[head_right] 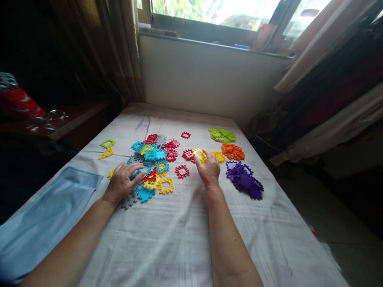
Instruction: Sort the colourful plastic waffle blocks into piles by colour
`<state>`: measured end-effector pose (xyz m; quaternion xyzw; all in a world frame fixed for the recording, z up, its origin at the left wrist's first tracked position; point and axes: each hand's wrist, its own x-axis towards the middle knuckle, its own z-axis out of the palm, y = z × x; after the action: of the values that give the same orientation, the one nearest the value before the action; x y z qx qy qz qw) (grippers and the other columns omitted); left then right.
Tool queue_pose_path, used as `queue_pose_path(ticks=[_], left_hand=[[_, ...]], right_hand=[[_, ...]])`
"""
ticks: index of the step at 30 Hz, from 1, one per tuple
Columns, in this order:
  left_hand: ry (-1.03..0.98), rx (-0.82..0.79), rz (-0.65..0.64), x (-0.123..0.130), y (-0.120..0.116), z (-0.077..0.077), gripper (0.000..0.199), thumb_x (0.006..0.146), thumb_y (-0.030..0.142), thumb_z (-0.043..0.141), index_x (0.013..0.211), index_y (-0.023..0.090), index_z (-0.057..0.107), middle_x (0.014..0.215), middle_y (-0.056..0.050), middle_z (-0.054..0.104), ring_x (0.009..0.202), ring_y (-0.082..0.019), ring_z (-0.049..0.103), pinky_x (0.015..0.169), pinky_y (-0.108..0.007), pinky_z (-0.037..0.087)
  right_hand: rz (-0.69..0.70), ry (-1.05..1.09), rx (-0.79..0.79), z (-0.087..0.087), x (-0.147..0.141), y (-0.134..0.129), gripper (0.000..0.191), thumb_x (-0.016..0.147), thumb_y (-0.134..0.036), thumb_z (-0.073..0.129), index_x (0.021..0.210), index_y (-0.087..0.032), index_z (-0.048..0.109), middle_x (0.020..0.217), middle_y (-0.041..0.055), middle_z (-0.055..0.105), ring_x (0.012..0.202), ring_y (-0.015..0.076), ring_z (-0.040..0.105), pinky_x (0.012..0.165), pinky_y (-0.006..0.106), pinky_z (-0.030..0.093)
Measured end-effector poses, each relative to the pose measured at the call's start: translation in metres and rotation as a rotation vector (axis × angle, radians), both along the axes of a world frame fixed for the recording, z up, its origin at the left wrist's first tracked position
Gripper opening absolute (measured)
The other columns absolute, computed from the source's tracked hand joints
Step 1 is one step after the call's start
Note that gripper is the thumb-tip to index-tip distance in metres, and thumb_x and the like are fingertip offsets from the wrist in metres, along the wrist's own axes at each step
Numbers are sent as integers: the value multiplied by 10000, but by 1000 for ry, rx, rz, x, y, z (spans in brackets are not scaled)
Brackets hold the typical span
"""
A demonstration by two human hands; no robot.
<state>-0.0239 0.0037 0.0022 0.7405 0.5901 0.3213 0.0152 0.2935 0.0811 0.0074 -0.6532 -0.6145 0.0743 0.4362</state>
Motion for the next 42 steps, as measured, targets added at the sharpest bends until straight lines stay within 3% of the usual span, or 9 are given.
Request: queue_pose_path(ticks=[5,11,14,20,25,28,37,39,42], left_hand=[[90,-88,-37,2,-1,-9,489,837,560,621,1225,265,658,1231,-99,704,1228,-296,591,1177,-563,245],[54,-79,-14,-2,2,-16,413,854,514,620,1191,286,685,1189,-79,725,1204,-290,610,1164,-562,282],[25,-86,-11,-2,2,-13,373,856,499,623,1153,287,702,1165,-71,736,1180,-282,623,1159,-552,287],[-34,-68,5,-5,3,-6,278,887,452,568,1047,287,726,1079,-55,760,1049,-249,674,1136,-511,317],[-22,-51,28,-9,2,-2,267,896,425,545,1024,276,725,1041,-48,767,1001,-246,687,1117,-524,329],[20,-27,14,-7,0,2,318,904,428,531,1120,269,702,1169,-64,729,1105,-248,653,1131,-518,317],[140,-156,-66,-3,-1,1,314,895,422,538,1137,333,716,1336,-46,650,1303,-302,528,1157,-626,229],[134,-160,-59,-4,0,-1,320,893,429,536,1135,328,720,1322,-49,659,1300,-302,530,1153,-616,246],[112,-141,-54,-4,0,-2,322,897,433,523,1118,313,724,1278,-48,685,1284,-293,544,1149,-597,266]], right_hand=[[-247,-204,-52,-24,41,0,487,831,-486,563,1172,-158,680,1162,167,672,1054,316,571,923,469,441],[-228,-300,-20,-22,24,-4,440,841,-412,588,1196,-165,671,1283,171,619,1161,339,519,968,512,404],[-72,-312,67,-12,0,-10,335,868,-354,577,1130,-186,701,1235,135,659,1154,300,548,1002,472,405],[464,-304,87,3,-45,-35,206,918,-302,551,924,-229,743,959,63,753,922,207,652,885,339,483],[795,-415,25,14,-57,-59,183,818,-351,711,966,-244,722,1026,44,747,988,213,617,933,369,454],[856,-482,-38,17,-58,-68,236,762,-366,772,958,-251,711,1069,39,727,1032,231,587,938,390,430],[725,-412,18,11,-39,-53,368,765,-441,764,1053,-228,683,1046,74,694,1003,242,591,908,383,431],[537,-350,60,13,-21,-40,345,795,-447,728,1051,-221,678,1065,80,691,1024,246,590,928,380,423],[109,-312,10,17,10,-14,370,800,-481,700,1027,-190,682,1045,113,687,1014,279,579,918,398,410]])
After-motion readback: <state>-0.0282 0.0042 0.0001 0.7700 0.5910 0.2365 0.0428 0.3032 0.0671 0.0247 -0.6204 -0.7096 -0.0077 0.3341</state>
